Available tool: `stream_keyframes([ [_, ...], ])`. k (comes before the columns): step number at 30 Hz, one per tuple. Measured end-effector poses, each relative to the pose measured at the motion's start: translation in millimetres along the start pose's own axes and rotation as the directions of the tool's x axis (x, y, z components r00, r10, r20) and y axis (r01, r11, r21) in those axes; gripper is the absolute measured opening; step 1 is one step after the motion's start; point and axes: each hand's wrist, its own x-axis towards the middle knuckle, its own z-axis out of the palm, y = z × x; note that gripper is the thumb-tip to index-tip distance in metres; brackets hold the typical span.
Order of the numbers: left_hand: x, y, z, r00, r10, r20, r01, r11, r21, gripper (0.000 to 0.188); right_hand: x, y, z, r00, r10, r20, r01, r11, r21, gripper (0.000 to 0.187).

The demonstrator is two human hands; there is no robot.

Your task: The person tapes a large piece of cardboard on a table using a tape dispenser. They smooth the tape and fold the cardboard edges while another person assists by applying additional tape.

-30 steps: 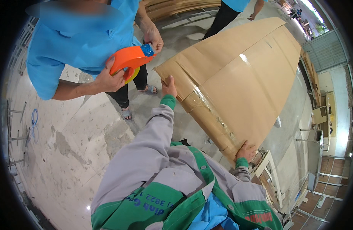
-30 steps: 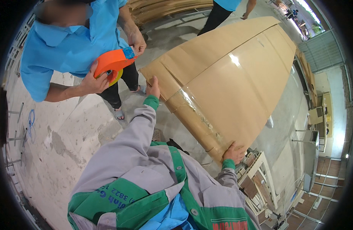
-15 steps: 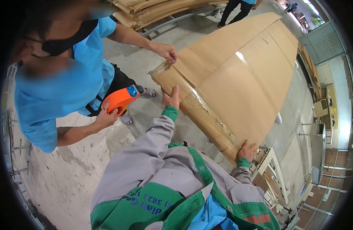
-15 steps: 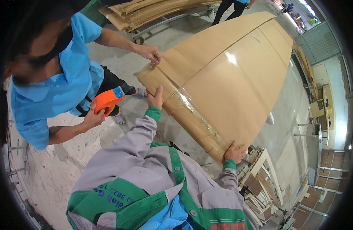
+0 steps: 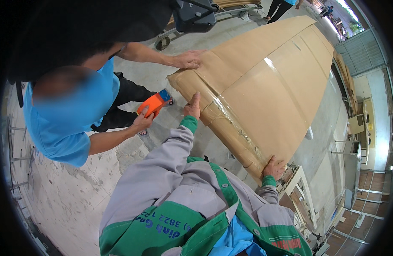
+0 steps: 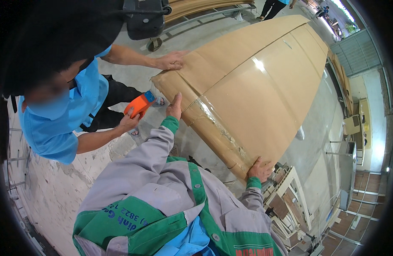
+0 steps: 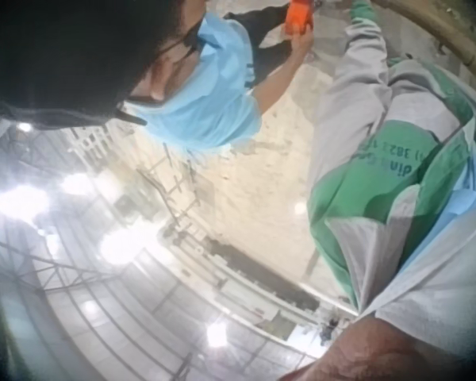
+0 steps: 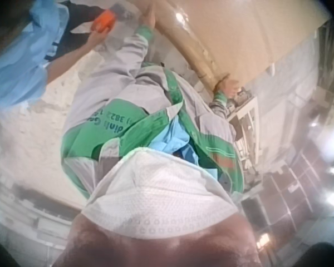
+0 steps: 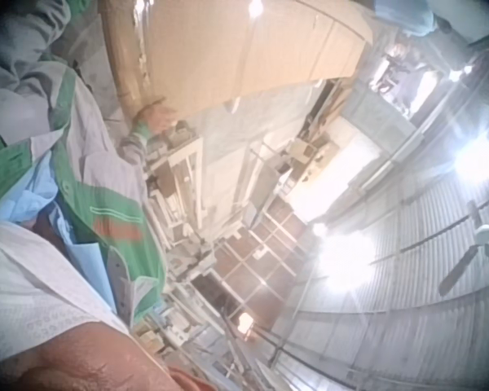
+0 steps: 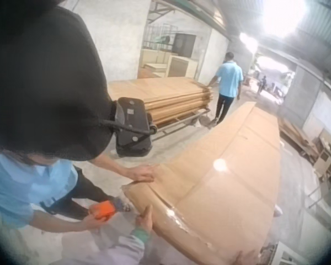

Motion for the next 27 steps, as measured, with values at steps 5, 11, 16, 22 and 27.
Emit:
stream_keyframes([
  [5, 7, -8, 1, 1.0, 0.03, 0.001, -0.03, 1.0, 0.007, 0.105, 0, 2, 0, 1.0, -0.006, 0.025, 0.005, 1.0, 0.025, 0.09],
  [11, 3, -3, -2, 1.0, 0.0, -0.013, 0.0, 1.0, 0.0, 0.102, 2, 6, 2, 0.999, -0.015, 0.029, 0.015, 1.0, 0.007, 0.089],
  [16, -5, 4, -1, 1.0, -0.017, 0.008, 0.017, 0.999, -0.045, 0.097, 3, 5, 2, 0.999, -0.023, 0.037, 0.022, 0.999, 0.039, 0.089],
  [22, -7, 8, 1, 0.998, 0.064, -0.008, -0.065, 0.995, -0.07, 0.096, -1, 1, -3, 0.999, -0.012, 0.035, 0.012, 1.0, -0.003, 0.09],
  [27, -1, 5, -5, 0.997, 0.033, 0.067, -0.031, 0.999, -0.024, 0.094, -3, -1, -7, 0.999, 0.0, 0.051, -0.001, 1.0, 0.015, 0.089],
])
